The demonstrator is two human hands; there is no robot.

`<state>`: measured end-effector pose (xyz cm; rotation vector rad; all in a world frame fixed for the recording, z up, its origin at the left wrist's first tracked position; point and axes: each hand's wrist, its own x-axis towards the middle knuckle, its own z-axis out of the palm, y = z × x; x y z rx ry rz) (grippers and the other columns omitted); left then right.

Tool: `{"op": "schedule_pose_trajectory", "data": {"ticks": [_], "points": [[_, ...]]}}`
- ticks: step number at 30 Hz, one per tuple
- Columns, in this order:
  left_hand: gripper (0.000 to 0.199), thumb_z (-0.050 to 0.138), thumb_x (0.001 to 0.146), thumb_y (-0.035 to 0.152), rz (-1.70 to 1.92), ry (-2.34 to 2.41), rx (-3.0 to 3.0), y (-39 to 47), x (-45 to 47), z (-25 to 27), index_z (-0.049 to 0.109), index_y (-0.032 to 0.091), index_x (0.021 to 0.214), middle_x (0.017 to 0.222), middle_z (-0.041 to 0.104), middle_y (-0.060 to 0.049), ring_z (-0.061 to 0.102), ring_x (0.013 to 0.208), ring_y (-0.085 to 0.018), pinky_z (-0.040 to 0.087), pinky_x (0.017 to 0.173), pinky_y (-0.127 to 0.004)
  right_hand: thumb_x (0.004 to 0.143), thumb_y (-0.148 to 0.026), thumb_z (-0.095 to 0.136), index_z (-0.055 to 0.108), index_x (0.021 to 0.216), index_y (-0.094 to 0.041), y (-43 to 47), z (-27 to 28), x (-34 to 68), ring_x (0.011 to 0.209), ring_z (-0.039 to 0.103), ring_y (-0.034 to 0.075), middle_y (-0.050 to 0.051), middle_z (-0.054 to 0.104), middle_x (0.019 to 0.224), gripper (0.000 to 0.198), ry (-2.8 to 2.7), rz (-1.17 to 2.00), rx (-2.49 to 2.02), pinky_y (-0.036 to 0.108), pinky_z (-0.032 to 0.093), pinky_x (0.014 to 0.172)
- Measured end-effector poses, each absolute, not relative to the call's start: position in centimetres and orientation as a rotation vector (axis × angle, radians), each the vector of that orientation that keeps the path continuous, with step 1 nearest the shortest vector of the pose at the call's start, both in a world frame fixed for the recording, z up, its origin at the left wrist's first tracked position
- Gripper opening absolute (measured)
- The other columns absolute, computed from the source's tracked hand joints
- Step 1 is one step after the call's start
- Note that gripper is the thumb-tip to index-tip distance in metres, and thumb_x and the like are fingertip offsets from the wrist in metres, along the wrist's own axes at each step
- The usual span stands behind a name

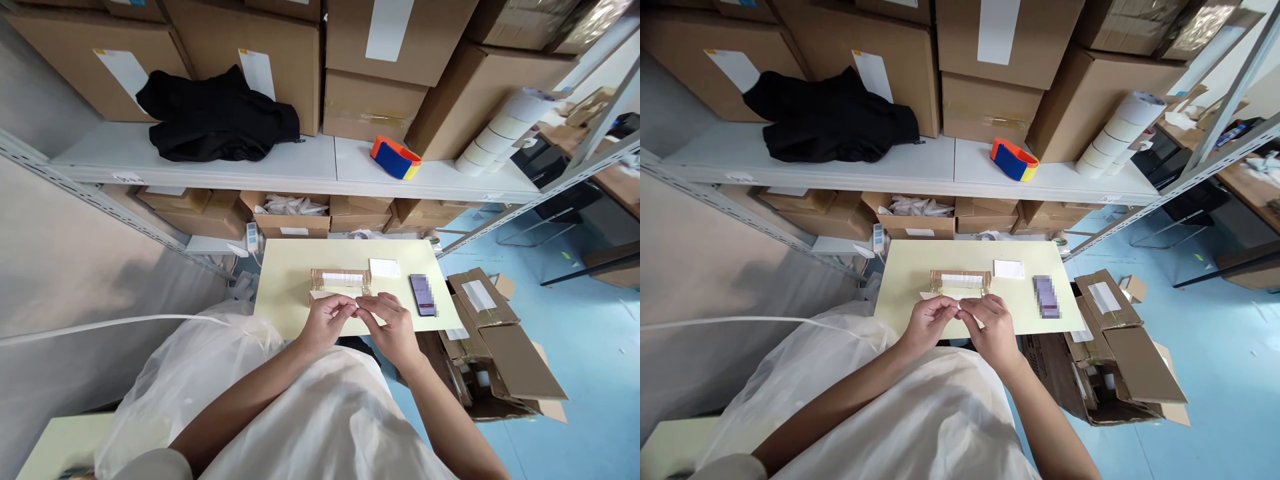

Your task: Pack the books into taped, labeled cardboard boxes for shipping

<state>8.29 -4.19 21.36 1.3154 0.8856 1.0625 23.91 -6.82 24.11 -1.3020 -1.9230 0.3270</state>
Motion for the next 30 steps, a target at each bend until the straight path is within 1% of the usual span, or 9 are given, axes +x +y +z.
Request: {"op": "schedule_pose_trajectory", "data": {"ticks": [4, 8, 13, 17, 19, 22, 25, 27, 30], "points": [[0.021, 0.054, 0.088, 0.032, 1.094, 0.931, 1.457, -4.4, 8.2, 21.1, 0.064, 0.017, 0.077, 0.070, 0.064, -0.002, 0.061, 0.066, -0.013, 0.049, 0.064, -0.023, 0.088, -0.023, 0.057, 0.069, 0.097, -0.025, -7.1, 24.2, 23.5, 0.080, 0.068, 0.018, 0.004, 0.074, 0.093, 0.016, -1.869, 0.434, -1.331, 0.038, 0.050, 0.083], [0.021, 0.051, 0.089, 0.030, 1.111, 0.953, 1.548, -4.5, 8.2, 21.2, 0.062, 0.017, 0.077, 0.069, 0.063, -0.002, 0.060, 0.066, -0.012, 0.047, 0.062, -0.023, 0.087, -0.024, 0.056, 0.070, 0.095, -0.026, -7.5, 24.2, 23.1, 0.085, 0.068, 0.018, 0.003, 0.074, 0.091, 0.016, -1.772, 0.536, -1.401, 0.034, 0.052, 0.080], [0.021, 0.048, 0.091, 0.027, 1.140, 0.966, 1.686, -4.7, 8.2, 21.2, 0.061, 0.018, 0.077, 0.072, 0.064, -0.002, 0.060, 0.068, -0.013, 0.046, 0.064, -0.023, 0.087, -0.023, 0.054, 0.069, 0.094, -0.023, -7.9, 23.7, 22.7, 0.086, 0.068, 0.018, 0.003, 0.074, 0.090, 0.017, -1.699, 0.551, -1.463, 0.030, 0.054, 0.077], [0.019, 0.046, 0.091, 0.026, 1.137, 0.980, 1.782, -4.7, 8.1, 21.1, 0.058, 0.018, 0.079, 0.073, 0.062, -0.002, 0.059, 0.069, -0.013, 0.044, 0.066, -0.024, 0.089, -0.024, 0.050, 0.068, 0.094, -0.023, -7.9, 23.6, 22.5, 0.085, 0.069, 0.018, 0.003, 0.074, 0.090, 0.019, -1.683, 0.583, -1.485, 0.030, 0.054, 0.075], [0.017, 0.045, 0.091, 0.025, 1.136, 0.978, 1.804, -4.7, 8.0, 21.1, 0.056, 0.018, 0.080, 0.073, 0.061, -0.002, 0.057, 0.069, -0.013, 0.044, 0.066, -0.025, 0.090, -0.027, 0.050, 0.067, 0.097, -0.023, -7.7, 23.6, 22.5, 0.087, 0.068, 0.019, 0.004, 0.073, 0.092, 0.019, -1.704, 0.609, -1.474, 0.031, 0.054, 0.077], [0.018, 0.043, 0.091, 0.024, 1.139, 0.967, 1.816, -4.5, 7.6, 21.1, 0.054, 0.019, 0.078, 0.075, 0.059, -0.003, 0.056, 0.072, -0.014, 0.044, 0.068, -0.026, 0.086, -0.032, 0.057, 0.066, 0.101, -0.023, -7.4, 23.6, 22.6, 0.094, 0.066, 0.021, 0.006, 0.072, 0.099, 0.020, -1.776, 0.639, -1.414, 0.034, 0.053, 0.082], [0.017, 0.043, 0.091, 0.023, 1.109, 0.939, 1.848, -4.5, 6.9, 21.1, 0.055, 0.019, 0.079, 0.080, 0.060, -0.004, 0.057, 0.078, -0.015, 0.044, 0.074, -0.027, 0.086, -0.032, 0.058, 0.067, 0.097, -0.024, -7.0, 23.3, 22.8, 0.095, 0.065, 0.021, 0.007, 0.070, 0.100, 0.017, -1.801, 0.661, -1.363, 0.036, 0.053, 0.083], [0.015, 0.044, 0.090, 0.022, 1.089, 0.925, 1.853, -4.5, 6.4, 21.2, 0.056, 0.019, 0.081, 0.082, 0.061, -0.005, 0.058, 0.081, -0.016, 0.044, 0.076, -0.028, 0.087, -0.032, 0.056, 0.068, 0.092, -0.023, -6.7, 23.1, 22.8, 0.094, 0.065, 0.021, 0.008, 0.069, 0.099, 0.016, -1.781, 0.726, -1.344, 0.036, 0.053, 0.083], [0.012, 0.048, 0.086, 0.022, 1.063, 0.918, 1.762, -4.3, 5.7, 21.2, 0.055, 0.019, 0.078, 0.079, 0.060, -0.004, 0.058, 0.077, -0.016, 0.044, 0.073, -0.027, 0.085, -0.036, 0.059, 0.068, 0.089, -0.021, -6.3, 22.7, 22.6, 0.088, 0.065, 0.020, 0.008, 0.069, 0.095, 0.018, -1.667, 0.965, -1.315, 0.034, 0.054, 0.077]]}}
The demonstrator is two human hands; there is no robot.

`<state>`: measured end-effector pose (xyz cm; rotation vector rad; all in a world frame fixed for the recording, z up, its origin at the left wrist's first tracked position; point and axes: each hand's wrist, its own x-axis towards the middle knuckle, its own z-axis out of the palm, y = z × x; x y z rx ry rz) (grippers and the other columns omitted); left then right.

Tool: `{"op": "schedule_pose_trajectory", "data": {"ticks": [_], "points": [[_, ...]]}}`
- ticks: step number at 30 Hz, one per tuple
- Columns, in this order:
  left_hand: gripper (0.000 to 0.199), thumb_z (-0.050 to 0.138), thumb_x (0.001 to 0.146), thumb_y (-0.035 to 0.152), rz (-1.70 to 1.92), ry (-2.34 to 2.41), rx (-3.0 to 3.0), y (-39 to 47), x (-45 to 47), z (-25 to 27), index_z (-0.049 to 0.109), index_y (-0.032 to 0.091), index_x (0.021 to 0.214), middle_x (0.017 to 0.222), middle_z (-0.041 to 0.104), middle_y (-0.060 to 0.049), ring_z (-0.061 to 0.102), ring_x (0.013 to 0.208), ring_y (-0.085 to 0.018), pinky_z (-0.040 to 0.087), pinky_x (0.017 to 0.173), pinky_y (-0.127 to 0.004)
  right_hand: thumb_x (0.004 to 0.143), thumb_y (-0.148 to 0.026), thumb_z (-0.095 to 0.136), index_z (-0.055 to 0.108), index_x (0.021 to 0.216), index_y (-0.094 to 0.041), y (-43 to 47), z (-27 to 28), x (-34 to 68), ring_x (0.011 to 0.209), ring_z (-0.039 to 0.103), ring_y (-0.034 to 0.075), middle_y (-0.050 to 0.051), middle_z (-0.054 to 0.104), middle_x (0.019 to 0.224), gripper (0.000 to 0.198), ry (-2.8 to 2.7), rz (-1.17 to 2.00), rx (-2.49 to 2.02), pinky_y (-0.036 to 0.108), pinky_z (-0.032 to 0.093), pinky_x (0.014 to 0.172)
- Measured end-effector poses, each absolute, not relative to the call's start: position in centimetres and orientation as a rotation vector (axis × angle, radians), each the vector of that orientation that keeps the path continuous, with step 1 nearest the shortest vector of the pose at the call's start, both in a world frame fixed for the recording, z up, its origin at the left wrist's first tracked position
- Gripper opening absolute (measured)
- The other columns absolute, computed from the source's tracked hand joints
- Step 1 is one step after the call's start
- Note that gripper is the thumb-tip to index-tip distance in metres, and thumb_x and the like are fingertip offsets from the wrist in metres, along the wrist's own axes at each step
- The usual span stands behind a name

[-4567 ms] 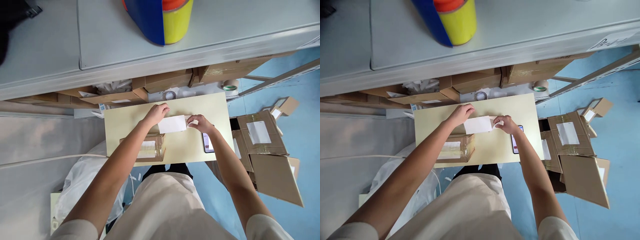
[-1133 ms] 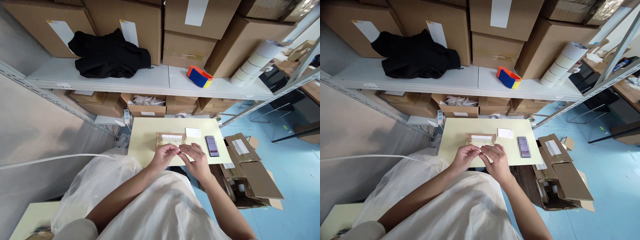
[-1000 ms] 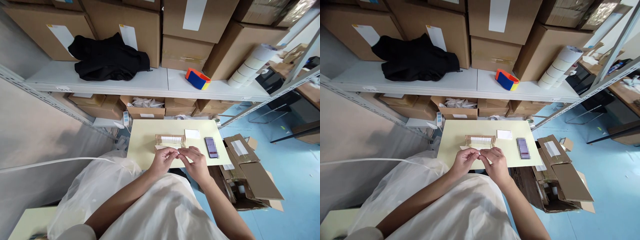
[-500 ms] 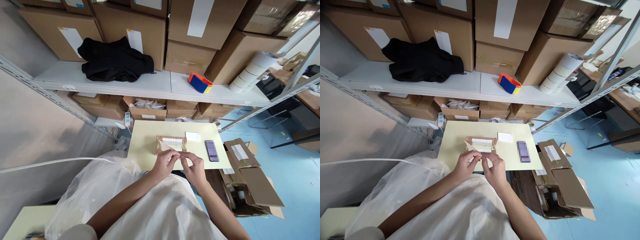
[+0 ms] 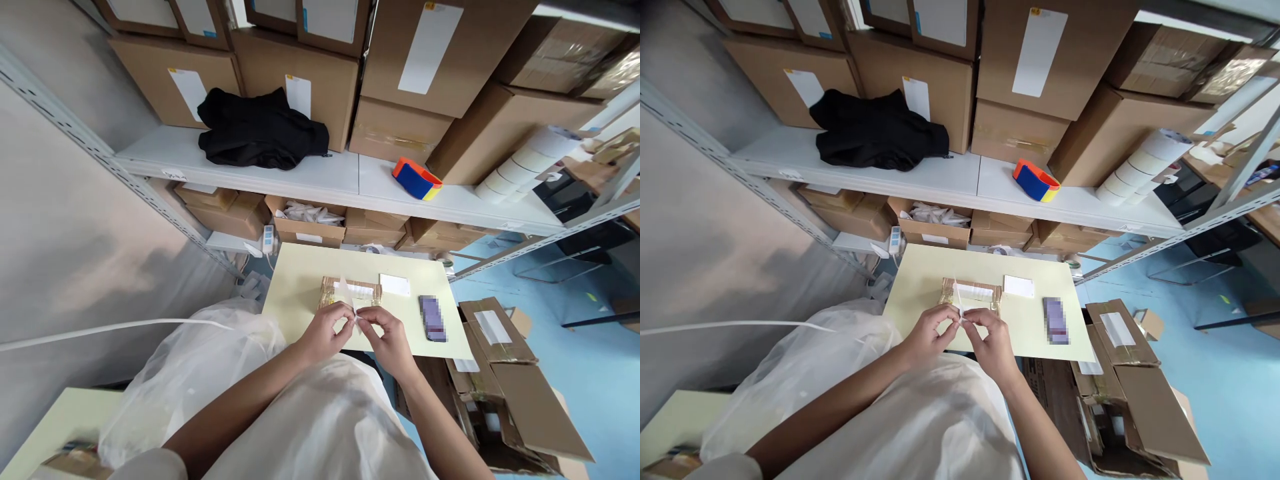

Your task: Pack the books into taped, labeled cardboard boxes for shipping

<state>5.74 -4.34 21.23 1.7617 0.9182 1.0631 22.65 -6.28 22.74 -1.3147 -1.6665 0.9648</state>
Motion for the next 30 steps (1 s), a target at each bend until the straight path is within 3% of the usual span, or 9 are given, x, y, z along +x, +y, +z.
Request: {"op": "schedule_pose_trajectory", "data": {"ticks": [5, 9, 14, 18, 25, 30], "points": [[0.019, 0.051, 0.083, 0.028, 0.980, 0.967, 1.443, -3.2, 4.2, 21.1, 0.049, 0.018, 0.067, 0.063, 0.052, 0.002, 0.050, 0.059, -0.011, 0.041, 0.058, -0.022, 0.083, -0.042, 0.060, 0.063, 0.083, -0.018, -5.5, 22.1, 22.7, 0.072, 0.063, 0.016, 0.004, 0.068, 0.077, 0.025, -1.310, 1.220, -1.311, 0.029, 0.052, 0.068], [0.019, 0.053, 0.079, 0.032, 0.927, 1.033, 1.333, -1.5, 1.8, 20.9, 0.049, 0.018, 0.067, 0.063, 0.053, 0.002, 0.055, 0.062, -0.012, 0.044, 0.062, -0.023, 0.083, -0.044, 0.059, 0.059, 0.078, -0.018, -4.9, 21.2, 23.6, 0.064, 0.060, 0.014, 0.001, 0.064, 0.067, 0.027, -1.130, 1.223, -1.385, 0.028, 0.050, 0.064], [0.014, 0.051, 0.078, 0.028, 0.752, 1.269, 1.486, 1.3, -2.2, 19.8, 0.051, 0.019, 0.068, 0.066, 0.060, 0.001, 0.058, 0.064, -0.013, 0.042, 0.062, -0.023, 0.080, -0.048, 0.062, 0.058, 0.080, -0.018, -4.3, 19.3, 25.9, 0.058, 0.059, 0.014, 0.000, 0.060, 0.063, 0.030, -1.093, 1.203, -1.494, 0.029, 0.050, 0.061], [0.015, 0.046, 0.083, 0.027, 0.389, 1.489, 1.743, 4.6, -4.9, 18.6, 0.056, 0.021, 0.073, 0.062, 0.063, 0.000, 0.058, 0.058, -0.016, 0.037, 0.058, -0.025, 0.079, -0.052, 0.061, 0.061, 0.084, -0.017, -4.3, 17.7, 28.1, 0.061, 0.063, 0.018, 0.003, 0.064, 0.065, 0.036, -1.136, 1.100, -1.702, 0.030, 0.050, 0.058], [0.020, 0.046, 0.082, 0.015, 0.074, 1.907, 2.129, 13.3, -4.6, 17.6, 0.065, 0.018, 0.081, 0.081, 0.068, -0.013, 0.060, 0.079, -0.025, 0.038, 0.067, -0.032, 0.080, -0.052, 0.060, 0.061, 0.086, -0.018, -5.6, 17.1, 29.7, 0.065, 0.068, 0.022, 0.005, 0.068, 0.068, 0.035, -1.051, 0.884, -1.826, 0.031, 0.049, 0.056], [0.025, 0.044, 0.085, 0.014, 0.265, 1.946, 2.127, 21.4, -2.4, 16.9, 0.068, 0.014, 0.089, 0.088, 0.068, -0.015, 0.060, 0.087, -0.026, 0.041, 0.075, -0.034, 0.081, -0.050, 0.059, 0.061, 0.087, -0.019, -6.5, 17.7, 28.4, 0.066, 0.068, 0.021, 0.005, 0.068, 0.068, 0.032, -0.983, 0.910, -1.854, 0.029, 0.049, 0.057]]}}
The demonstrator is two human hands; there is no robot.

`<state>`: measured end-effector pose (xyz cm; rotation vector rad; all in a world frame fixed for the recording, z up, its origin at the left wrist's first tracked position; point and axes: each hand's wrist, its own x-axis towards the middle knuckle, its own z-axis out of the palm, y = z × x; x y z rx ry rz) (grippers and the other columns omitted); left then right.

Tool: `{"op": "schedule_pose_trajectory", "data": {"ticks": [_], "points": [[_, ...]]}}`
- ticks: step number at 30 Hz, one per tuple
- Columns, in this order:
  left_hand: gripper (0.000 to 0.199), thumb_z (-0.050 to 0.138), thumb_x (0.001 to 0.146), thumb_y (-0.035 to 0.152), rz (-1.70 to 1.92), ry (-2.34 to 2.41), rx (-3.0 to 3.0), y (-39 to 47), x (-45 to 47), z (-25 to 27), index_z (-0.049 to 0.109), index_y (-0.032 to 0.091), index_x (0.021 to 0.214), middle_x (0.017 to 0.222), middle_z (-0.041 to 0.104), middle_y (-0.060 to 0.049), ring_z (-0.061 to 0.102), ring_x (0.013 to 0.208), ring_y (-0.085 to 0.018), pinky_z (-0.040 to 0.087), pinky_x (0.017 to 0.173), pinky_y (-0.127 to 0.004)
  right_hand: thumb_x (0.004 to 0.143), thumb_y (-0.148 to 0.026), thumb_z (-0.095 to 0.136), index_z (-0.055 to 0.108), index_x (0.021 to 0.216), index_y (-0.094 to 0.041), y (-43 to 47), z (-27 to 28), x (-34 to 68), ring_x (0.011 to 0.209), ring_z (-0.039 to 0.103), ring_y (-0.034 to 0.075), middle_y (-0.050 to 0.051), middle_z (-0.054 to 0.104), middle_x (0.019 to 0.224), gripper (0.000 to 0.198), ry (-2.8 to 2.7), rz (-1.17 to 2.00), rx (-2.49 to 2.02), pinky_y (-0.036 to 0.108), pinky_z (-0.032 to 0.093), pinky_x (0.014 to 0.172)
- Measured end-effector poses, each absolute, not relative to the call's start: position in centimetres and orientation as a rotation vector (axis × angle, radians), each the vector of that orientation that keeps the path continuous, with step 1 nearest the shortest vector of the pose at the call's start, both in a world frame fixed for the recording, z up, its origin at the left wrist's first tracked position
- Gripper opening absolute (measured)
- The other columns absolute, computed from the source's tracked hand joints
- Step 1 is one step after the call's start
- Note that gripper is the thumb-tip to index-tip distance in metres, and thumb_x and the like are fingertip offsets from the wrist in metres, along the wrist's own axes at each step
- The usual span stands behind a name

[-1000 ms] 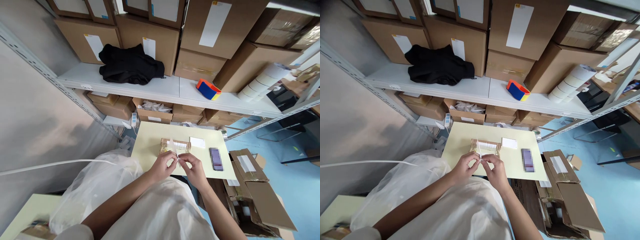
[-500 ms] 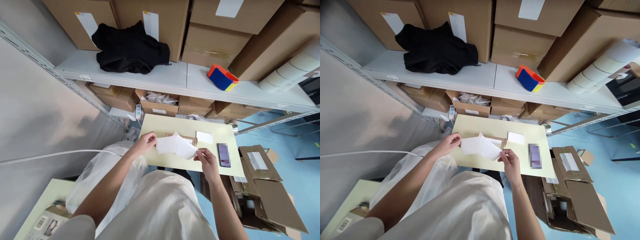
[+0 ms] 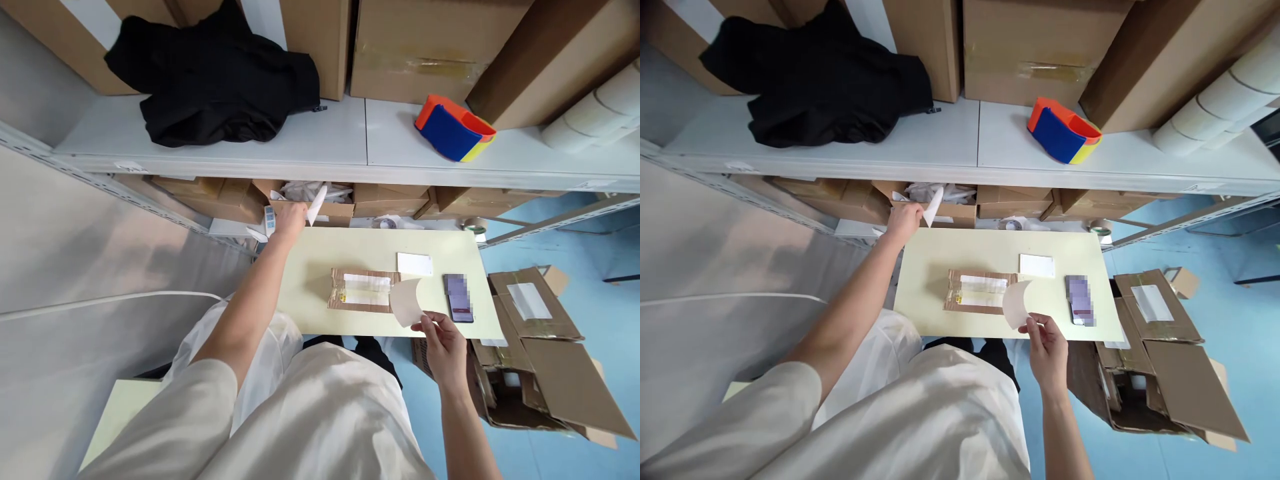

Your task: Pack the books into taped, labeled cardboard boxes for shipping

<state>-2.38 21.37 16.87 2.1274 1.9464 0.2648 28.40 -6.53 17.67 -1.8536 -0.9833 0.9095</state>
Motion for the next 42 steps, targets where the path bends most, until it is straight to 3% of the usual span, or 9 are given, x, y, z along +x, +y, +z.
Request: {"op": "schedule_pose_trajectory", "data": {"ticks": [3, 7, 10, 13, 16, 22, 31, 34, 42], "points": [[0.029, 0.041, 0.088, 0.013, 0.430, 1.905, 2.012, 25.6, -1.5, 16.0, 0.065, 0.010, 0.104, 0.098, 0.068, -0.016, 0.059, 0.098, -0.027, 0.040, 0.088, -0.038, 0.082, -0.049, 0.059, 0.062, 0.087, -0.019, -6.9, 17.9, 27.6, 0.065, 0.067, 0.020, 0.005, 0.068, 0.067, 0.030, -0.961, 0.929, -1.860, 0.029, 0.049, 0.058], [0.051, 0.045, 0.086, 0.010, 0.596, 1.842, 1.755, 26.8, -1.1, 14.9, 0.037, 0.006, 0.137, 0.126, 0.056, -0.020, 0.048, 0.123, -0.026, 0.034, 0.102, -0.040, 0.081, -0.048, 0.060, 0.063, 0.087, -0.019, -6.8, 18.0, 27.0, 0.061, 0.066, 0.020, 0.005, 0.068, 0.065, 0.030, -0.984, 0.993, -1.791, 0.028, 0.049, 0.053], [0.062, 0.055, 0.081, 0.012, 0.719, 1.735, 1.668, 21.9, -0.2, 15.9, 0.034, 0.010, 0.139, 0.139, 0.045, -0.018, 0.038, 0.132, -0.025, 0.031, 0.108, -0.037, 0.082, -0.046, 0.060, 0.063, 0.084, -0.019, -6.0, 18.3, 26.9, 0.061, 0.065, 0.018, 0.004, 0.067, 0.065, 0.028, -0.998, 1.025, -1.714, 0.028, 0.050, 0.055], [0.043, 0.059, 0.083, 0.029, 0.851, 1.526, 1.635, 12.9, 2.5, 18.5, 0.053, 0.015, 0.123, 0.122, 0.059, -0.015, 0.059, 0.108, -0.024, 0.047, 0.091, -0.036, 0.083, -0.043, 0.059, 0.062, 0.083, -0.019, -4.7, 18.7, 26.7, 0.059, 0.061, 0.016, 0.002, 0.062, 0.062, 0.025, -1.012, 1.027, -1.639, 0.027, 0.049, 0.055], [0.031, 0.069, 0.075, 0.037, 0.849, 1.185, 1.618, 4.1, 6.5, 21.1, 0.065, 0.017, 0.099, 0.096, 0.068, -0.009, 0.065, 0.086, -0.020, 0.053, 0.076, -0.030, 0.083, -0.042, 0.060, 0.061, 0.084, -0.019, -3.5, 19.1, 26.5, 0.062, 0.059, 0.015, 0.002, 0.062, 0.067, 0.023, -1.064, 1.057, -1.552, 0.027, 0.048, 0.058], [0.044, 0.069, 0.076, 0.032, 0.951, 1.072, 1.322, -2.3, 11.6, 22.0, 0.059, 0.019, 0.117, 0.121, 0.061, -0.012, 0.062, 0.104, -0.022, 0.052, 0.089, -0.035, 0.085, -0.046, 0.055, 0.063, 0.100, -0.021, -3.1, 19.5, 26.2, 0.087, 0.061, 0.020, 0.008, 0.065, 0.095, 0.030, -1.341, 1.096, -1.349, 0.031, 0.051, 0.069], [0.027, 0.071, 0.071, 0.035, 1.075, 1.174, 0.945, -3.5, 12.4, 20.0, 0.061, 0.015, 0.086, 0.081, 0.067, -0.004, 0.063, 0.076, -0.016, 0.049, 0.068, -0.026, 0.081, -0.042, 0.060, 0.059, 0.116, -0.021, -3.4, 19.8, 30.9, 0.104, 0.055, 0.026, 0.013, 0.056, 0.116, 0.041, -1.545, 0.616, -1.477, 0.044, 0.047, 0.087], [0.024, 0.069, 0.070, 0.035, 1.037, 1.213, 0.907, -3.6, 12.8, 19.6, 0.061, 0.015, 0.082, 0.076, 0.065, -0.002, 0.061, 0.071, -0.015, 0.046, 0.063, -0.024, 0.082, -0.043, 0.056, 0.056, 0.120, -0.019, -2.5, 19.0, 33.0, 0.092, 0.059, 0.022, 0.013, 0.061, 0.112, 0.045, -1.439, 0.741, -1.606, 0.041, 0.047, 0.080], [0.039, 0.068, 0.068, 0.032, 1.015, 1.405, 0.861, -4.7, 14.1, 17.0, 0.062, 0.018, 0.103, 0.085, 0.065, -0.003, 0.062, 0.083, -0.017, 0.049, 0.068, -0.025, 0.078, -0.046, 0.061, 0.061, 0.077, -0.017, -3.7, 16.7, 34.7, 0.069, 0.057, 0.016, 0.004, 0.064, 0.073, 0.029, -1.214, 1.123, -1.580, 0.030, 0.045, 0.069]]}}
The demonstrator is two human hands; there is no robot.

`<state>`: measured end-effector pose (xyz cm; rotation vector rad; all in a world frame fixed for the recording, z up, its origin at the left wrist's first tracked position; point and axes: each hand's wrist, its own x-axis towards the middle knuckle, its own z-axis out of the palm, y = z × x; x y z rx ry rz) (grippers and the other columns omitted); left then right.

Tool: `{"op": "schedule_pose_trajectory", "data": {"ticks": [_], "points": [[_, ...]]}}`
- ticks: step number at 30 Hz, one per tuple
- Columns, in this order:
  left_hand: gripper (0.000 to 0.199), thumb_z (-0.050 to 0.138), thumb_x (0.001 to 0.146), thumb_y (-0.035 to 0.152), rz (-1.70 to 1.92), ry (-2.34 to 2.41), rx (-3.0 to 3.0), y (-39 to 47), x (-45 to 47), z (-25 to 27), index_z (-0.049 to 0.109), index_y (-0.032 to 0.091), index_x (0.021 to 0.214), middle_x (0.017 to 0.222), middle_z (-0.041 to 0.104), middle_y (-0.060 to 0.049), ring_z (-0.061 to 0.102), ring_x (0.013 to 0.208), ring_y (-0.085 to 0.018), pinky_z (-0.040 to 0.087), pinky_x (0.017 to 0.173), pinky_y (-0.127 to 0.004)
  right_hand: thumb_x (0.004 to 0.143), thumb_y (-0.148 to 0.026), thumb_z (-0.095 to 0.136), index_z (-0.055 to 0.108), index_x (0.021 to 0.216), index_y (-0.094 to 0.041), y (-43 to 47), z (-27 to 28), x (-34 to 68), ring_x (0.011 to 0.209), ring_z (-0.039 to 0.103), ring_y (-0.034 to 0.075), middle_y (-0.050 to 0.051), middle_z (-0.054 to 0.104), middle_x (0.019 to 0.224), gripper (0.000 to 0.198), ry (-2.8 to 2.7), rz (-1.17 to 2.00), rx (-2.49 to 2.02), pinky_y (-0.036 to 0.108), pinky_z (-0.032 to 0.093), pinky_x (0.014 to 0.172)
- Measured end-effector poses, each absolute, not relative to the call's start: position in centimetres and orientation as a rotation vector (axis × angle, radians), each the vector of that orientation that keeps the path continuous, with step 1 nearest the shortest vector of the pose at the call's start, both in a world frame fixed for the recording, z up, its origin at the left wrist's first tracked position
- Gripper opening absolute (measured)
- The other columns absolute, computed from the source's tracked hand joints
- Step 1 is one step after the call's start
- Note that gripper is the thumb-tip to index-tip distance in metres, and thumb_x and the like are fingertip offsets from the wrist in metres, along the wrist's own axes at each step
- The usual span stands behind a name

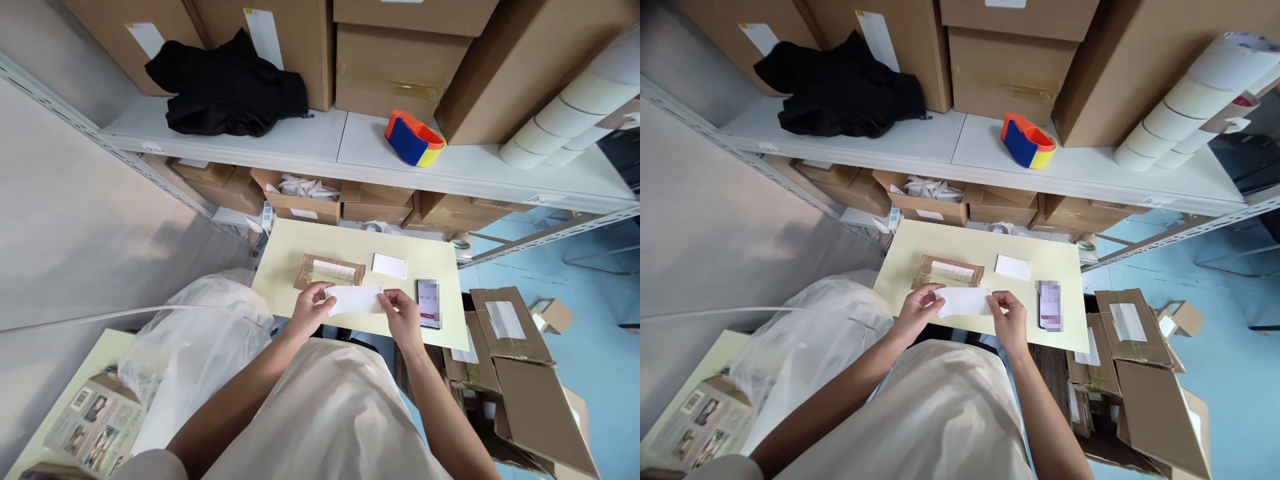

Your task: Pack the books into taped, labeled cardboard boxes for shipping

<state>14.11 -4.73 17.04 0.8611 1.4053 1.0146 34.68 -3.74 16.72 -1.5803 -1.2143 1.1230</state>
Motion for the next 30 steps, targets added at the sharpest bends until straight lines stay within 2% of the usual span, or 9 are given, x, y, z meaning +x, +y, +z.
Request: {"op": "schedule_pose_trajectory", "data": {"ticks": [2, 4, 7, 11, 14, 19, 23, 30], "points": [[0.044, 0.069, 0.067, 0.031, 1.056, 1.521, 0.865, -5.2, 14.0, 16.0, 0.060, 0.019, 0.108, 0.095, 0.065, -0.006, 0.061, 0.091, -0.018, 0.049, 0.067, -0.025, 0.077, -0.046, 0.063, 0.062, 0.076, -0.017, -4.4, 16.1, 34.5, 0.066, 0.056, 0.015, 0.003, 0.064, 0.071, 0.029, -1.172, 1.173, -1.567, 0.029, 0.044, 0.067], [0.039, 0.068, 0.068, 0.031, 1.051, 1.591, 0.886, -5.6, 13.6, 15.1, 0.061, 0.019, 0.104, 0.100, 0.064, -0.008, 0.060, 0.094, -0.019, 0.049, 0.068, -0.025, 0.076, -0.047, 0.064, 0.062, 0.076, -0.017, -4.7, 15.4, 34.1, 0.063, 0.054, 0.013, 0.002, 0.062, 0.068, 0.030, -1.131, 1.225, -1.542, 0.027, 0.043, 0.064], [0.021, 0.064, 0.071, 0.031, 0.974, 1.595, 0.921, -5.8, 12.6, 14.0, 0.063, 0.017, 0.086, 0.088, 0.066, -0.005, 0.061, 0.084, -0.016, 0.048, 0.073, -0.027, 0.075, -0.047, 0.065, 0.061, 0.075, -0.017, -4.4, 14.5, 33.4, 0.060, 0.051, 0.012, 0.000, 0.059, 0.064, 0.031, -1.081, 1.255, -1.514, 0.026, 0.041, 0.059], [0.018, 0.063, 0.071, 0.034, 0.935, 1.564, 0.900, -4.9, 11.1, 13.0, 0.060, 0.017, 0.076, 0.073, 0.063, -0.002, 0.059, 0.069, -0.013, 0.047, 0.068, -0.026, 0.074, -0.048, 0.066, 0.060, 0.075, -0.017, -3.3, 13.7, 32.2, 0.059, 0.051, 0.012, 0.000, 0.058, 0.063, 0.032, -1.014, 1.280, -1.489, 0.025, 0.041, 0.057], [0.021, 0.064, 0.070, 0.032, 0.965, 1.589, 0.871, -3.2, 10.1, 12.1, 0.059, 0.017, 0.083, 0.074, 0.064, -0.002, 0.061, 0.068, -0.013, 0.047, 0.066, -0.025, 0.073, -0.050, 0.064, 0.061, 0.081, -0.016, -2.1, 12.9, 31.2, 0.061, 0.055, 0.014, 0.002, 0.062, 0.067, 0.034, -1.000, 1.247, -1.555, 0.027, 0.043, 0.059], [0.041, 0.068, 0.067, 0.026, 0.904, 1.813, 0.874, -0.1, 8.5, 10.1, 0.049, 0.018, 0.103, 0.073, 0.067, -0.001, 0.066, 0.069, -0.015, 0.048, 0.068, -0.027, 0.076, -0.044, 0.061, 0.053, 0.114, -0.019, -0.1, 11.2, 29.4, 0.063, 0.062, 0.019, 0.000, 0.066, 0.068, 0.046, -1.193, 1.047, -1.822, 0.030, 0.044, 0.061], [0.048, 0.069, 0.069, 0.027, 0.681, 1.987, 1.035, 1.4, 7.7, 9.9, 0.045, 0.021, 0.110, 0.075, 0.071, 0.000, 0.068, 0.081, -0.020, 0.047, 0.075, -0.031, 0.079, -0.040, 0.055, 0.050, 0.115, -0.022, 0.7, 10.3, 28.4, 0.069, 0.063, 0.020, 0.001, 0.069, 0.074, 0.040, -1.417, 0.821, -2.015, 0.030, 0.041, 0.065], [0.051, 0.066, 0.071, 0.027, 0.466, 2.085, 1.180, 2.3, 8.1, 11.2, 0.040, 0.022, 0.114, 0.080, 0.074, -0.001, 0.067, 0.095, -0.023, 0.041, 0.084, -0.037, 0.083, -0.033, 0.050, 0.046, 0.118, -0.023, 0.9, 9.5, 27.9, 0.073, 0.063, 0.020, 0.001, 0.070, 0.078, 0.037, -1.576, 0.698, -2.116, 0.027, 0.036, 0.061]]}}
